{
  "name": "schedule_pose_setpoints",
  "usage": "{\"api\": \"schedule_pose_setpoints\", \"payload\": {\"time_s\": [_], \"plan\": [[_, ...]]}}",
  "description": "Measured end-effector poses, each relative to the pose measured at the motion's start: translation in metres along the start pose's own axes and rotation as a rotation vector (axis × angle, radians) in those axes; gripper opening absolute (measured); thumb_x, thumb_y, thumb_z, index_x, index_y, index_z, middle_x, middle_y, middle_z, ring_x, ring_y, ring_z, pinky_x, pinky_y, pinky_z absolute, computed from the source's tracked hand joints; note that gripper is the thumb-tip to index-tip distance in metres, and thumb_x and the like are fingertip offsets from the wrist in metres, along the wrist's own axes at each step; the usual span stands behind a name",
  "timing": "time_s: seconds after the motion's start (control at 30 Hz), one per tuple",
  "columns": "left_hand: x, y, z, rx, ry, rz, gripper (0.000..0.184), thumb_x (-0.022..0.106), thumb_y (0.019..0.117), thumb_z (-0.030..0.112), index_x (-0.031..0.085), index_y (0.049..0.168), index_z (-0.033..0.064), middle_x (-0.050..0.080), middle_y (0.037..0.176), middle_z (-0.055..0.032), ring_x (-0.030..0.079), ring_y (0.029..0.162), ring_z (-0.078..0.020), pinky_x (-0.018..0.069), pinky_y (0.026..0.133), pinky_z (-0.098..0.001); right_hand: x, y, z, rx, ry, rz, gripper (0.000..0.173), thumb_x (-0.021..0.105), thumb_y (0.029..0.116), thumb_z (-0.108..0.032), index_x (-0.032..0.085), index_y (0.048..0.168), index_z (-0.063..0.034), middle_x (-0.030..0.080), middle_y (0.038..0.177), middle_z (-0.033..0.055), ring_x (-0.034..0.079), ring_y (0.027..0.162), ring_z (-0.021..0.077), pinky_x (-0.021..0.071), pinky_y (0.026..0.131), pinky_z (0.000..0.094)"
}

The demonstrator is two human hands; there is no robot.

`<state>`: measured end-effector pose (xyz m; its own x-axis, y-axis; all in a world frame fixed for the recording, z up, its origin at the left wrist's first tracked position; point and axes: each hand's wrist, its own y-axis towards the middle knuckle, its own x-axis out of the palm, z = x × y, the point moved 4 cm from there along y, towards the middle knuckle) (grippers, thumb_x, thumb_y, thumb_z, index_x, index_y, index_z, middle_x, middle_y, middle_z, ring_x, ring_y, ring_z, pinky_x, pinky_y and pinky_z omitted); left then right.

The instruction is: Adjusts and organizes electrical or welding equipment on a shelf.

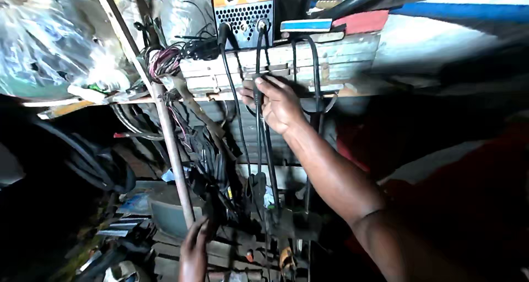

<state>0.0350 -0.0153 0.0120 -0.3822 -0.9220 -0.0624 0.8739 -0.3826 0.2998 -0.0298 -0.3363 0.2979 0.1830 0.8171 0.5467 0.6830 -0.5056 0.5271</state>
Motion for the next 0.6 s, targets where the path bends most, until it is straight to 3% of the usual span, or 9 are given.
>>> {"api": "schedule_pose_setpoints", "payload": {"time_s": [0.1,0.2,0.27,0.37,0.43,0.53,0.6], "plan": [[0.078,0.064,0.143,0.368,0.191,-0.225,0.036,0.047,0.1089,0.029,0.065,0.130,0.0070,0.071,0.123,-0.0064,0.069,0.110,-0.0197,0.0591,0.096,-0.0404,0.007,0.013,-0.006,0.024,0.032,-0.049,0.033,0.047,0.1095,-0.013,0.052,0.137,0.0045,0.070,0.116,0.0219,0.073,0.101,0.0314,0.0612,0.093,0.0466],[0.134,0.109,0.223,0.381,0.264,-0.228,0.045,0.048,0.1076,0.038,0.057,0.141,0.0086,0.068,0.129,-0.0054,0.068,0.114,-0.0173,0.0586,0.099,-0.0408,0.005,0.018,-0.011,0.026,-0.079,-0.112,0.035,0.047,0.1100,-0.021,0.054,0.138,-0.0006,0.071,0.118,0.0185,0.074,0.102,0.0299,0.0612,0.093,0.0452],[0.162,0.132,0.253,0.309,0.192,-0.236,0.047,0.051,0.1069,0.036,0.048,0.147,0.0115,0.068,0.125,-0.0057,0.070,0.107,-0.0184,0.0608,0.093,-0.0414,0.001,0.014,-0.015,0.040,-0.219,-0.136,0.038,0.046,0.1092,-0.033,0.055,0.140,-0.0123,0.075,0.113,0.0114,0.075,0.094,0.0250,0.0621,0.084,0.0404],[0.193,0.152,0.277,0.180,-0.064,-0.303,0.037,0.048,0.1095,0.028,0.047,0.142,0.0105,0.070,0.107,-0.0140,0.073,0.084,-0.0259,0.0645,0.077,-0.0427,-0.003,0.021,-0.028,-0.001,-0.363,-0.116,0.040,0.051,0.1083,-0.034,0.057,0.142,-0.0144,0.075,0.115,0.0083,0.075,0.092,0.0223,0.0624,0.077,0.0386],[0.206,0.159,0.284,0.117,-0.104,-0.304,0.033,0.046,0.1101,0.030,0.052,0.134,0.0094,0.067,0.091,-0.0136,0.067,0.066,-0.0226,0.0607,0.062,-0.0366,-0.010,0.027,-0.042,-0.069,-0.586,-0.089,0.041,0.052,0.1084,-0.036,0.058,0.143,-0.0141,0.073,0.121,0.0071,0.073,0.100,0.0200,0.0617,0.086,0.0405],[0.215,0.164,0.294,0.102,-0.074,-0.263,0.029,0.050,0.1093,0.030,0.062,0.121,0.0068,0.061,0.076,-0.0096,0.054,0.055,-0.0157,0.0493,0.050,-0.0287,-0.013,0.027,-0.069,-0.119,-1.014,-0.085,0.046,0.053,0.1082,-0.037,0.055,0.149,-0.0153,0.070,0.127,0.0105,0.071,0.105,0.0225,0.0582,0.091,0.0481],[0.216,0.170,0.303,0.113,-0.057,-0.226,0.028,0.052,0.1086,0.030,0.063,0.121,0.0063,0.062,0.076,-0.0082,0.054,0.054,-0.0140,0.0482,0.050,-0.0272,-0.012,0.024,-0.086,-0.152,-1.108,-0.098,0.039,0.056,0.1071,-0.035,0.063,0.141,-0.0150,0.074,0.114,0.0068,0.073,0.090,0.0174,0.0620,0.081,0.0428]]}}
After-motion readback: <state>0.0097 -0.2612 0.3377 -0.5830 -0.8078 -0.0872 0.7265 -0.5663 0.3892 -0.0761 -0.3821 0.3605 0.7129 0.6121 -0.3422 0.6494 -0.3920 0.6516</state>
